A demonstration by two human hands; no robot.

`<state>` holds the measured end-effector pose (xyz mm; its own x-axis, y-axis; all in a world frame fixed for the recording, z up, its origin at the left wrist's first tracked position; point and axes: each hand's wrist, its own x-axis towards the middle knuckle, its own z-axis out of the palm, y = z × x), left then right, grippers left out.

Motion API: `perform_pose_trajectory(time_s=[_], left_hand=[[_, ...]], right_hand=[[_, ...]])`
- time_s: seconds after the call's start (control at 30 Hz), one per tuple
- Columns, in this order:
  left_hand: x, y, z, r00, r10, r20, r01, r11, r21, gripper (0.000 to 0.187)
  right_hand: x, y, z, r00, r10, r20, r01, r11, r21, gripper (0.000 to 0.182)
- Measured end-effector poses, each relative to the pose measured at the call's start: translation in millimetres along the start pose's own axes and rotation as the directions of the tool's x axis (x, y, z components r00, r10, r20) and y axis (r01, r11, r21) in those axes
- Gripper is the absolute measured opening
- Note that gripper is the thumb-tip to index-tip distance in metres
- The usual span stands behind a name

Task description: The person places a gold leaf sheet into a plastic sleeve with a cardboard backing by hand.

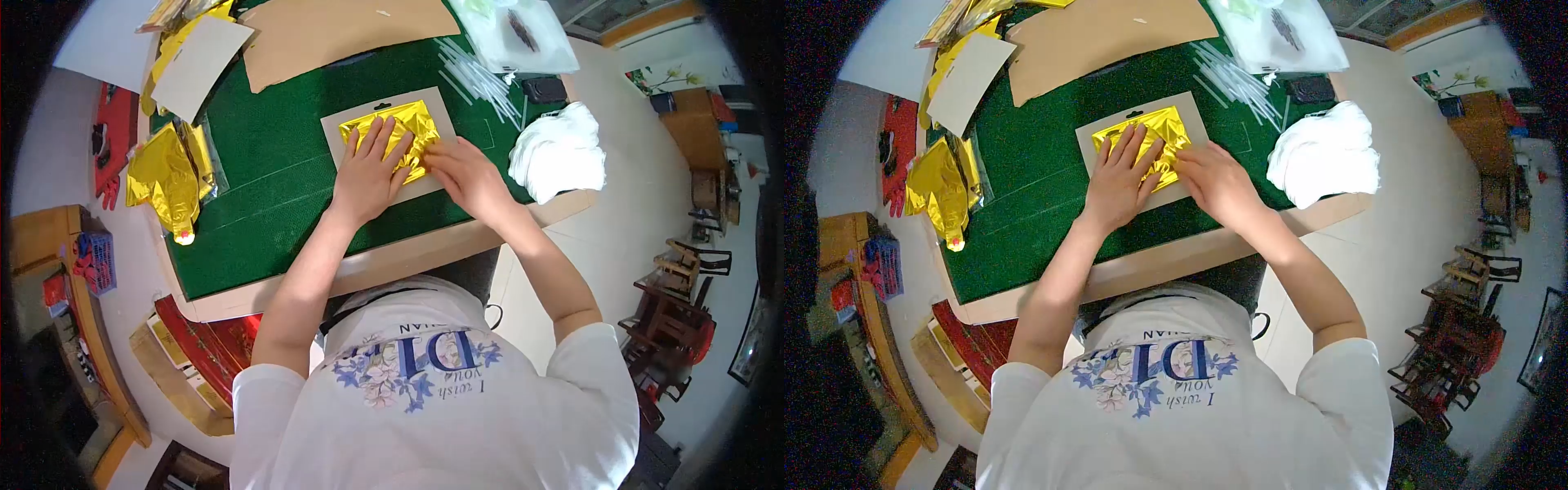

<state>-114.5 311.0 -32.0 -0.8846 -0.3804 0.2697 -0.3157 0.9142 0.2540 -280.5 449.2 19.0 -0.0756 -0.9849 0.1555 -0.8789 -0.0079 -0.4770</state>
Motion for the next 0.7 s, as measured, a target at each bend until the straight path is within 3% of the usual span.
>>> perform_pose_trajectory(time_s=[0.03, 0.1, 0.13, 0.2, 0.33, 0.4, 0.47, 0.7], left_hand=[[0, 0, 0, 1.0, 0.001, -0.005, -0.001, 1.0, -0.003, 0.049], [0, -1, 2, 1.0, 0.002, -0.013, -0.002, 1.0, -0.004, 0.048], [-1, -1, 2, 1.0, 0.0, -0.01, 0.0, 1.0, 0.0, 0.048], [0, -1, 2, 1.0, 0.0, -0.008, 0.0, 1.0, 0.005, 0.048], [0, -2, -1, 1.0, -0.015, 0.015, 0.016, 0.999, -0.049, 0.054], [-1, -2, 0, 0.999, -0.041, 0.018, 0.043, 0.995, -0.095, 0.056], [-1, -1, 0, 0.999, -0.013, 0.034, 0.013, 1.0, -0.012, 0.059], [-1, -2, 1, 1.0, -0.022, 0.012, 0.022, 1.0, -0.014, 0.057]], right_hand=[[6, -2, 0, 1.0, 0.002, -0.002, -0.002, 1.0, -0.001, 0.029], [24, -8, 4, 0.979, 0.056, -0.195, -0.044, 0.997, 0.068, 0.033], [34, -6, 11, 0.979, 0.056, -0.197, -0.043, 0.997, 0.066, 0.033], [48, 8, 32, 0.949, 0.02, -0.316, -0.028, 0.999, -0.02, 0.035], [47, 21, 57, 0.964, 0.023, -0.266, -0.054, 0.992, -0.111, 0.037], [41, 18, 59, 0.97, 0.097, -0.224, -0.141, 0.971, -0.191, 0.041], [39, 18, 60, 0.972, 0.123, -0.202, -0.168, 0.961, -0.222, 0.042], [43, 12, 59, 0.969, 0.184, -0.166, -0.231, 0.913, -0.338, 0.044]])
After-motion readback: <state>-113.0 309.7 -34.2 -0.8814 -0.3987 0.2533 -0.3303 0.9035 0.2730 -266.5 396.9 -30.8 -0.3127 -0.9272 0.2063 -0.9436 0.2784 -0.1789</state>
